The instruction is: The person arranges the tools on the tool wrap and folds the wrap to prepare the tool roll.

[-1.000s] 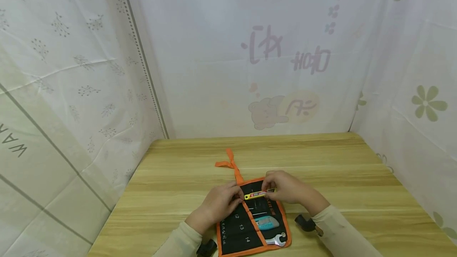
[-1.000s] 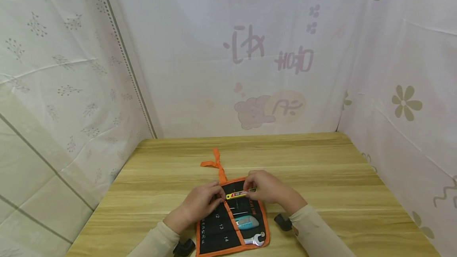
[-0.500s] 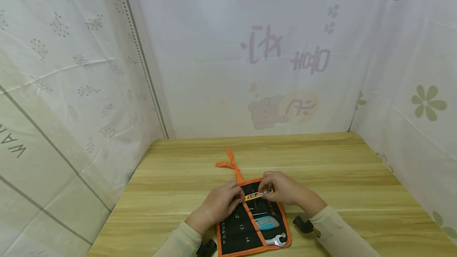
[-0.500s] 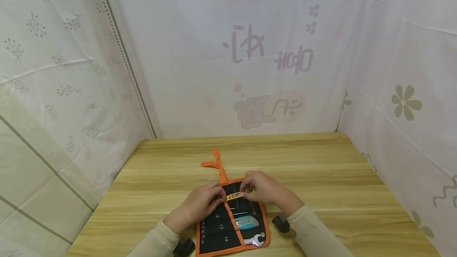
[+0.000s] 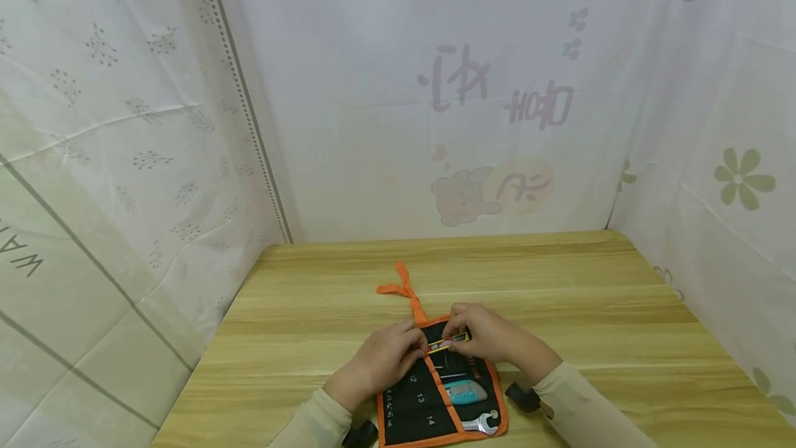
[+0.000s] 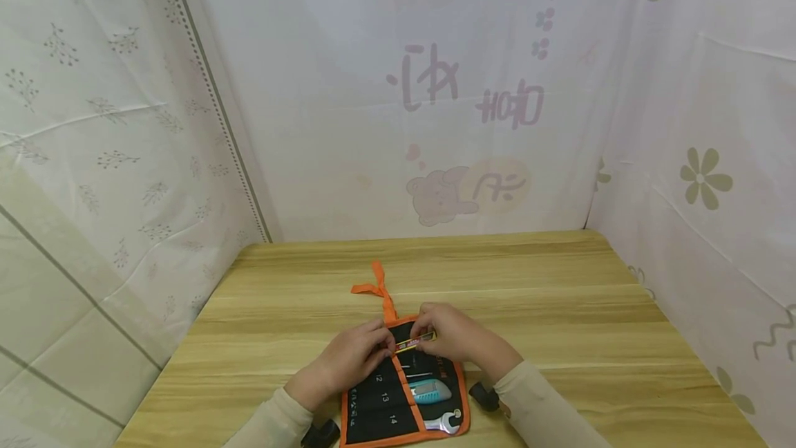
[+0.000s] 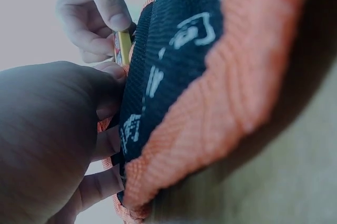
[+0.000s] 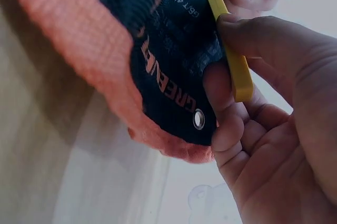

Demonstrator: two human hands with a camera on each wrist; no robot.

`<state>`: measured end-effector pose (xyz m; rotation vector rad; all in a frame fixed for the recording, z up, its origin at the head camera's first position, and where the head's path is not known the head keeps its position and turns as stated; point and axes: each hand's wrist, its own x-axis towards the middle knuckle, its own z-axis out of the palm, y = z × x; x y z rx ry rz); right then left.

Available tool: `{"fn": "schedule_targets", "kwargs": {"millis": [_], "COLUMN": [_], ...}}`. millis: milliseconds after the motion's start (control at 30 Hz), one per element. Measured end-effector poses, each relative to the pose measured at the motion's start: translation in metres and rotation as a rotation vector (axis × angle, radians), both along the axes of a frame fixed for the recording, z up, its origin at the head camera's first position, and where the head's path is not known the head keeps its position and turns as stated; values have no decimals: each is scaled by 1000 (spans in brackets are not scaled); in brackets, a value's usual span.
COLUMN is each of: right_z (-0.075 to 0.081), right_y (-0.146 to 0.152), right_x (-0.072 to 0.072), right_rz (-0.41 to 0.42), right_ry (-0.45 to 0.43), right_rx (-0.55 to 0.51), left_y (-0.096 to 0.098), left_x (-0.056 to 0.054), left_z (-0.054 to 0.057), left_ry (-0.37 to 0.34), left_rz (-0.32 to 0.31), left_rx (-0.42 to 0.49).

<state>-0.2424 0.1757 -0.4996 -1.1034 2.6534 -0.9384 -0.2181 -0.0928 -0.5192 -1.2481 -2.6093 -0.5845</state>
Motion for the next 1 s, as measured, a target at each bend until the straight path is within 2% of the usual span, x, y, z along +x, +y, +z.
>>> {"fn": "schedule_targets", "kwargs": {"millis": [300,467,1000], "right_z": [-3,-1,8], "right_y": [-9,-9,23], "right_x": [4,5,-4], "right_rz": [5,-4,2], "right_ry": [-15,-23,-101], "right_rx": [-6,-2,-62], "left_y": [-1,-1,-1], "left_x": [0,1,1], "left_z": [1,2,-1], "left_ry": [-23,-32,-60], "left_rz": [-27,-20,14], "left_rx": [10,11,23]}}
